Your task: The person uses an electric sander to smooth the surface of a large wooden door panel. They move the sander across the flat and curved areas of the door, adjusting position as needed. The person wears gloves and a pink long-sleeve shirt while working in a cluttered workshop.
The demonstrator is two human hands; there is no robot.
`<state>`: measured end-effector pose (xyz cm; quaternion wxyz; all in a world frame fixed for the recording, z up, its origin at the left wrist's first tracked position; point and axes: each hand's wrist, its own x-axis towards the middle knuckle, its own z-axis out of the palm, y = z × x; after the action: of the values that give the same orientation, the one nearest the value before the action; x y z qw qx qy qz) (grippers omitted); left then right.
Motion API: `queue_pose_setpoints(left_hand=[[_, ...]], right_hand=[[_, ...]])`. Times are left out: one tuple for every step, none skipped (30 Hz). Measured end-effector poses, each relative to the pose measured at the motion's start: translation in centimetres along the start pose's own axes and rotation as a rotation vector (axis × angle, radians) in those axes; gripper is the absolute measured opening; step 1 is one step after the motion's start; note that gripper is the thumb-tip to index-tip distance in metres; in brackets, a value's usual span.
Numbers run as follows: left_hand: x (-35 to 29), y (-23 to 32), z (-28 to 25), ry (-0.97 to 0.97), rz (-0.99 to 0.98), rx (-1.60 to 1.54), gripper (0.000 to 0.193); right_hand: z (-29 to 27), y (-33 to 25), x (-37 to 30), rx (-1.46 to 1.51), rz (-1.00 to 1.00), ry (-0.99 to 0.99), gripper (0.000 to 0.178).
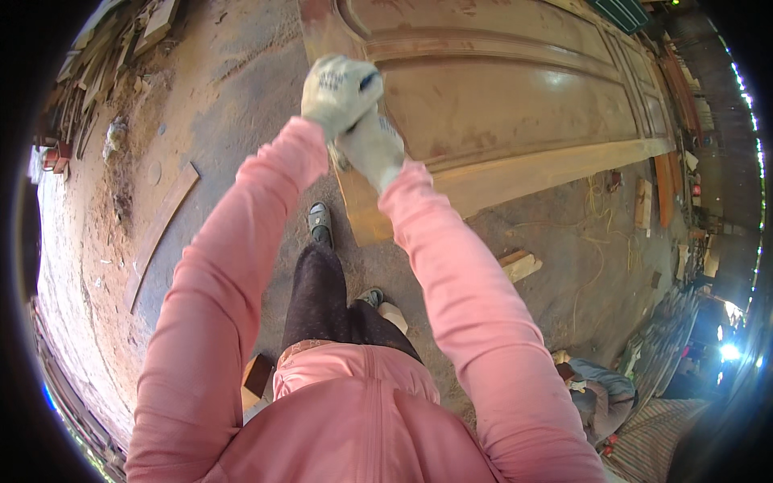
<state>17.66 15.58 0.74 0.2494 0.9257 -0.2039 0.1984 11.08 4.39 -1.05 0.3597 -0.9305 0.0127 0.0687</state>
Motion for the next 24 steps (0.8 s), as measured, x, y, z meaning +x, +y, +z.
queue_pose_setpoints(left_hand=[[0.7, -0.5, 0.5, 0.022, 0.007, 0.023, 0.033], [0.9, -0.7, 1.0, -0.034, 0.022, -0.002, 0.033], [0.5, -0.5, 1.5, -0.036, 0.029, -0.022, 0.033], [-0.2, 0.1, 1.8, -0.017, 0.050, -0.053, 0.033], [-1.7, 1.2, 1.9, 0.037, 0.085, -0.086, 0.025], [-3.5, 2.7, 1.9, 0.027, 0.063, -0.116, 0.024], [-5.6, 4.6, 1.7, 0.075, 0.087, -0.158, 0.023], [-7.2, 6.5, 1.3, 0.106, 0.086, -0.166, 0.020], [-8.5, 8.0, 0.5, 0.125, 0.089, -0.215, 0.016], [-8.9, 9.1, -0.1, 0.065, 0.092, -0.249, 0.015], [-8.5, 9.9, -0.7, 0.073, 0.091, -0.289, 0.014], [-8.1, 10.1, -1.1, -0.009, 0.079, -0.322, 0.013], [-7.2, 9.8, -1.3, 0.085, 0.087, -0.317, 0.013], [-6.1, 9.0, -1.2, 0.091, 0.086, -0.300, 0.013], [-4.7, 7.7, -0.8, 0.013, 0.064, -0.273, 0.013], [-3.7, 6.1, -0.1, 0.067, 0.073, -0.250, 0.013], [-3.1, 4.0, 0.8, 0.036, 0.057, -0.217, 0.014], [-2.1, 1.8, 1.9, 0.085, 0.059, -0.199, 0.014], [-1.0, -0.2, 2.8, 0.031, 0.047, -0.165, 0.016], [0.8, -2.5, 3.6, 0.062, 0.052, -0.146, 0.017], [2.9, -4.5, 4.2, 0.165, 0.106, -0.140, 0.019], [5.2, -6.5, 4.6, 0.104, 0.041, -0.104, 0.020], [7.6, -8.3, 4.9, 0.111, 0.029, -0.082, 0.021], [9.6, -9.4, 4.8, 0.088, 0.060, -0.071, 0.023]], right_hand=[[0.2, 0.4, 1.0, 0.010, -0.057, 0.041, 0.071], [0.4, 1.2, 1.4, -0.021, 0.005, -0.012, 0.068], [0.6, 2.2, 1.2, -0.031, 0.023, -0.032, 0.066], [0.8, 3.3, 0.5, -0.019, -0.020, -0.030, 0.063], [0.8, 4.7, -1.3, -0.087, 0.037, -0.062, 0.061], [0.7, 6.2, -4.4, -0.115, -0.046, -0.033, 0.059], [0.6, 7.3, -7.5, -0.116, -0.121, 0.018, 0.060], [0.4, 8.1, -10.0, -0.123, -0.201, 0.069, 0.062], [-0.6, 8.2, -12.0, -0.174, -0.238, -0.008, 0.060], [-1.2, 7.8, -12.9, -0.202, -0.180, -0.073, 0.058], [-2.0, 7.3, -13.7, -0.233, -0.123, -0.140, 0.056], [-2.6, 6.5, -13.4, -0.214, -0.046, -0.159, 0.055], [-3.1, 5.5, -12.7, -0.224, 0.086, -0.235, 0.053], [-3.3, 4.6, -11.3, -0.169, 0.038, -0.178, 0.051], [-3.2, 4.0, -9.1, -0.141, 0.043, -0.176, 0.050], [-2.8, 3.7, -6.9, -0.114, 0.047, -0.175, 0.048], [-2.2, 3.6, -4.8, -0.052, 0.031, -0.146, 0.047], [-1.4, 3.5, -2.7, -0.060, 0.021, -0.121, 0.048], [-0.7, 3.4, -0.4, -0.053, -0.020, -0.071, 0.049], [0.0, 3.1, 2.0, -0.023, -0.108, 0.023, 0.051], [0.3, 2.6, 4.9, -0.031, -0.045, -0.039, 0.051], [0.5, 2.0, 8.2, 0.016, -0.102, -0.016, 0.052], [0.7, 1.4, 11.1, -0.028, -0.048, -0.028, 0.052], [0.8, 0.6, 14.2, -0.041, -0.066, 0.000, 0.053]])
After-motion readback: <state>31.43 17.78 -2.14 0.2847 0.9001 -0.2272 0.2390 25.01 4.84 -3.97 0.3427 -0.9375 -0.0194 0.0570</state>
